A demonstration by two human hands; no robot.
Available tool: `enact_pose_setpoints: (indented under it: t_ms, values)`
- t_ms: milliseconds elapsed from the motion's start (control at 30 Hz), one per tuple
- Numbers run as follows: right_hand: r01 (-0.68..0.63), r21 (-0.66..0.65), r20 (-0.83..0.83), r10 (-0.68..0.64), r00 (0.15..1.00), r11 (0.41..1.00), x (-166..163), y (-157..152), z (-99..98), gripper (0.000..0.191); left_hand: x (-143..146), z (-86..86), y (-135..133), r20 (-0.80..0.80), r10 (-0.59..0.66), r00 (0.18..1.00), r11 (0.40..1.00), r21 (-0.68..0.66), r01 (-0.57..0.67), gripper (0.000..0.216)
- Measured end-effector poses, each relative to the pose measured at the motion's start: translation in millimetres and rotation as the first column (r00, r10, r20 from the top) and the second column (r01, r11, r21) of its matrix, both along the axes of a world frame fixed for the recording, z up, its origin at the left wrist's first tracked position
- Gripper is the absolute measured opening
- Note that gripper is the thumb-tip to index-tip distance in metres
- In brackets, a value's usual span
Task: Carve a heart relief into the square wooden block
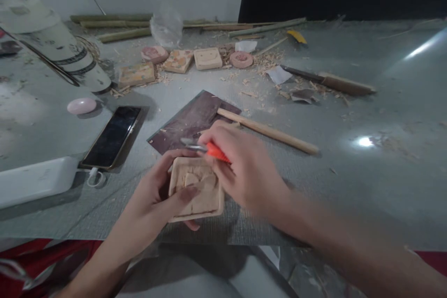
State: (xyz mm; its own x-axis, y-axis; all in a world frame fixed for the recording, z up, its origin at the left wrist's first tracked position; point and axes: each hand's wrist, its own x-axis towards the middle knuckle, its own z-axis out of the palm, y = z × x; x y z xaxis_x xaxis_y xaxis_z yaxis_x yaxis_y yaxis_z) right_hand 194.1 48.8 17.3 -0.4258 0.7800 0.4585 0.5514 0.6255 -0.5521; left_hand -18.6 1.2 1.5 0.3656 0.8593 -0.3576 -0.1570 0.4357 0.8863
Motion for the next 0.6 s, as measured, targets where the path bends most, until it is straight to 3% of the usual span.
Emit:
enact_pose_setpoints:
  t_ms: [67,133,233,300,400,533,600]
  values:
    - [0.12,0.064,0.01,-0.121,0.993,0.991,8,6,1.6,0.007,-1,1.5,1,0.04,0.029,0.999,0.999,-0.02,-0.028,0.039]
    - [0.245,0.117,0.048,-0.252,0.967,0.963,18,12,2.0,0.017,-3,1.9,2,0.083,0.04,0.996,0.999,-0.029,-0.038,0.04]
    - [0.304,0.194,0.106,-0.328,0.939,0.933,27,17,2.6,0.022,-5,0.2,3,0.126,0.04,0.991,0.999,-0.04,-0.035,0.042]
    - [0.237,0.208,0.178,-0.275,0.945,0.949,29,16,5.0,0.009,-5,-1.1,2,0.134,0.054,0.989,0.998,-0.036,-0.05,0.044]
    - [0.083,0.158,0.282,-0.125,0.951,0.984,27,10,11.5,0.017,-3,-0.1,1,0.124,0.087,0.988,0.996,-0.018,-0.086,0.049]
    - [-0.082,0.125,0.411,0.024,0.911,0.989,21,-1,16.9,0.004,-1,4.8,1,0.042,0.132,0.99,0.991,0.005,-0.132,0.052]
    - [-0.14,0.148,0.444,0.061,0.894,0.979,18,-4,16.3,0.006,-1,5.9,2,0.004,0.123,0.992,0.992,0.037,-0.123,0.052]
